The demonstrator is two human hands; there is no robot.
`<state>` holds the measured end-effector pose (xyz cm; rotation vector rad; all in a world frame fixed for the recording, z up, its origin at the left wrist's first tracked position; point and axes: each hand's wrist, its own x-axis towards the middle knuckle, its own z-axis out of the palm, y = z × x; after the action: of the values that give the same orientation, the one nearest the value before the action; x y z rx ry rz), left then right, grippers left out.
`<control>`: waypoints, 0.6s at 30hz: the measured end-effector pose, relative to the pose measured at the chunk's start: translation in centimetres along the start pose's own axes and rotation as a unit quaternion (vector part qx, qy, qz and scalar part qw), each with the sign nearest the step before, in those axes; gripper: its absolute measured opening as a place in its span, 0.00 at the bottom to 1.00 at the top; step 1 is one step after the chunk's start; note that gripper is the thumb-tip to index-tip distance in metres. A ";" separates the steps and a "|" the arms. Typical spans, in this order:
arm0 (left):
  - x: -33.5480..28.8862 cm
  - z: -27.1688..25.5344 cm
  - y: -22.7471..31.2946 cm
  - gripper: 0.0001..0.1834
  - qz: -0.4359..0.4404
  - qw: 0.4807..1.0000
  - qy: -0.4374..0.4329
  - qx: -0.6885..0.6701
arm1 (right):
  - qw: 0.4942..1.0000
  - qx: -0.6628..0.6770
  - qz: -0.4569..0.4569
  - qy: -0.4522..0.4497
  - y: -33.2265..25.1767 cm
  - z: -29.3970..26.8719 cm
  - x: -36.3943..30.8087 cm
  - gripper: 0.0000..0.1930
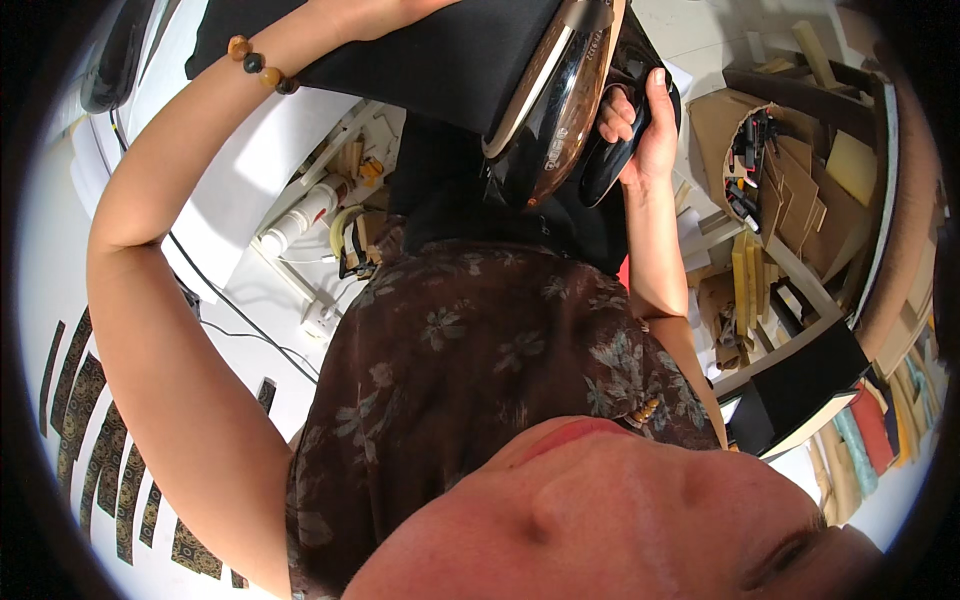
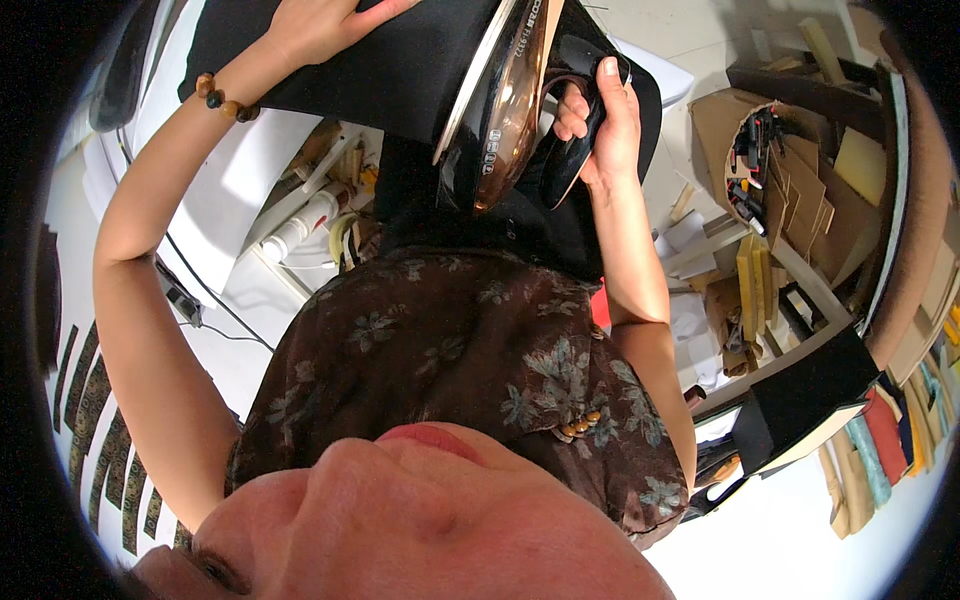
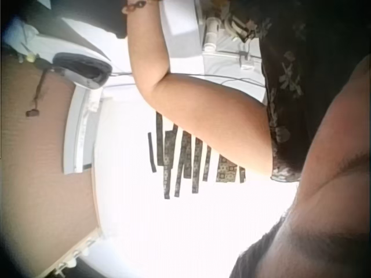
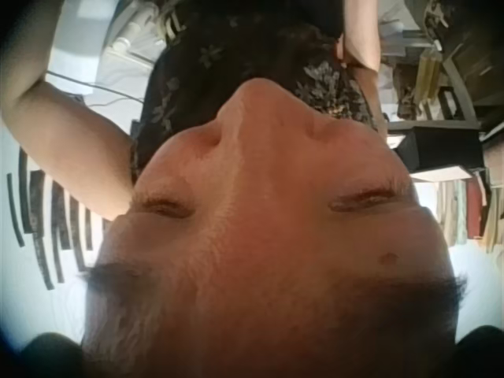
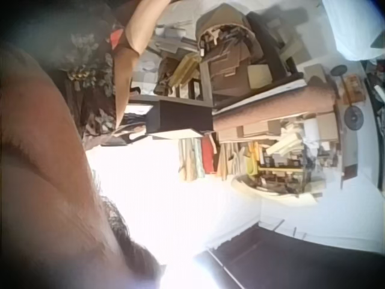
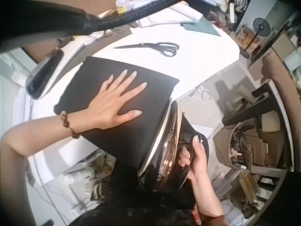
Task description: The person cuts a black fabric strip with scissors, folds and irons it, then cuts a larger piece of fabric and irons it. The person then uses a lighter to seal the edges of the fabric and begins sewing the fabric with a needle and thread.
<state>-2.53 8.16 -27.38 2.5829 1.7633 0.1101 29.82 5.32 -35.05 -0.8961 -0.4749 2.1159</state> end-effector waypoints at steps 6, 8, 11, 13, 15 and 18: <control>0.0 -0.1 0.0 0.41 -0.001 1.000 -0.003 -0.004 | 1.000 -0.001 -0.001 0.005 -0.1 0.3 -0.1 0.22; 0.1 -0.2 0.0 0.41 0.000 1.000 -0.003 -0.005 | 1.000 -0.006 -0.001 0.004 -0.2 0.4 -0.1 0.21; 0.2 -0.2 0.1 0.41 0.002 1.000 -0.012 -0.006 | 1.000 -0.011 0.000 0.000 -0.4 0.3 -0.1 0.21; 0.3 -0.2 0.2 0.41 0.006 1.000 -0.010 -0.004 | 1.000 -0.006 0.003 0.002 -0.4 0.3 -0.3 0.21; 0.4 -0.2 0.3 0.41 0.007 1.000 -0.012 0.003 | 1.000 0.006 0.008 -0.008 -0.2 -0.3 0.1 0.19; 0.6 -0.4 0.4 0.41 0.008 1.000 -0.024 0.011 | 0.998 0.039 0.046 0.001 0.3 -1.1 0.3 0.20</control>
<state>-1.94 8.60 -26.94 2.5922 1.7380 0.0300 30.29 5.41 -36.10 -0.8919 -0.3539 2.2002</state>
